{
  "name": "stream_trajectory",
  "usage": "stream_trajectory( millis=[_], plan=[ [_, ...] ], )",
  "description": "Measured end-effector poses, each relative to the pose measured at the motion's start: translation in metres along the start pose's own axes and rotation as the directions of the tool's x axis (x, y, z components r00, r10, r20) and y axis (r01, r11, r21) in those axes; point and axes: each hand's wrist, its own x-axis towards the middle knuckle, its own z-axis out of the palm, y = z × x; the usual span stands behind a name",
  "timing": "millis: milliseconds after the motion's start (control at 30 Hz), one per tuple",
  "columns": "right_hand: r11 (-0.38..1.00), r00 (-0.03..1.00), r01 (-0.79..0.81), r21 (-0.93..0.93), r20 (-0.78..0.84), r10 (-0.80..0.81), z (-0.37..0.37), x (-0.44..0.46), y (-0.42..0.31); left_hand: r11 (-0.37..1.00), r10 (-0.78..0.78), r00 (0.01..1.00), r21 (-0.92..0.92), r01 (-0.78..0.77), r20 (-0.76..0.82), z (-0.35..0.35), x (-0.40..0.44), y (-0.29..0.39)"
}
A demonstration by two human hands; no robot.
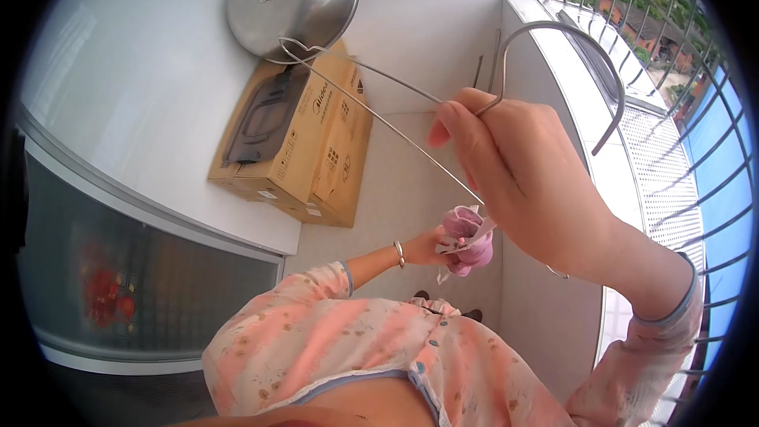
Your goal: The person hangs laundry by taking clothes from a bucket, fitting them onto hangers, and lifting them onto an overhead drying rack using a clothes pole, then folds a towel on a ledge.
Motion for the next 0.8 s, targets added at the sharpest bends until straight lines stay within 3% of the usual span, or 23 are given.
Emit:
stream_trajectory(
  millis=[67,100,200,267,400,467,500,600,633,700,733,767,800],
  plan=[
    [0.999,0.999,-0.044,-0.03,-0.018,0.044,-0.007,-0.01,-0.004,1.0,0.028,0.983,0.001,-0.028,-0.182,0.011,0.007,0.0],
    [0.995,0.996,-0.084,-0.049,-0.032,0.082,-0.012,-0.014,-0.006,0.999,0.035,0.984,0.001,-0.035,-0.175,0.013,0.011,-0.01],
    [0.991,0.992,-0.089,-0.101,-0.102,0.079,-0.023,-0.021,-0.006,0.986,-0.082,0.996,-0.151,0.075,-0.039,0.02,0.021,-0.035],
    [0.984,0.982,-0.15,-0.1,-0.133,0.136,-0.033,-0.023,-0.008,0.884,-0.298,0.942,-0.327,0.334,0.158,0.02,0.02,-0.026],
    [0.975,0.965,-0.191,-0.111,-0.202,0.166,-0.046,-0.022,-0.007,0.922,-0.304,0.924,-0.172,0.346,0.231,0.014,0.018,-0.026],
    [0.972,0.961,-0.197,-0.128,-0.223,0.166,-0.051,-0.021,-0.005,0.956,-0.064,0.974,-0.268,0.122,0.218,0.017,0.014,-0.022],
    [0.971,0.96,-0.201,-0.129,-0.223,0.169,-0.055,-0.021,-0.002,0.954,-0.07,0.974,-0.271,0.129,0.217,0.018,0.01,-0.017],
    [0.965,0.955,-0.219,-0.143,-0.235,0.182,-0.058,-0.021,-0.005,0.998,0.06,0.971,-0.006,-0.06,0.231,0.026,-0.004,-0.011],
    [0.963,0.953,-0.224,-0.149,-0.24,0.185,-0.056,-0.02,-0.012,0.998,0.066,0.97,-0.01,-0.065,0.234,0.028,-0.017,-0.011],
    [0.955,0.941,-0.282,-0.093,-0.221,0.256,-0.066,-0.022,-0.016,0.934,-0.292,0.895,0.3,0.191,0.337,0.033,-0.022,-0.011],
    [0.952,0.937,-0.299,-0.074,-0.212,0.278,-0.069,-0.023,-0.016,0.959,-0.267,0.915,0.18,0.22,0.301,0.038,-0.028,-0.022],
    [0.951,0.939,-0.298,-0.078,-0.205,0.277,-0.071,-0.026,-0.015,0.958,-0.266,0.917,0.188,0.217,0.296,0.035,-0.028,-0.035],
    [0.951,0.939,-0.297,-0.079,-0.202,0.277,-0.074,-0.029,-0.012,0.919,-0.338,0.892,0.311,0.243,0.299,0.027,-0.03,-0.038]
  ],
)
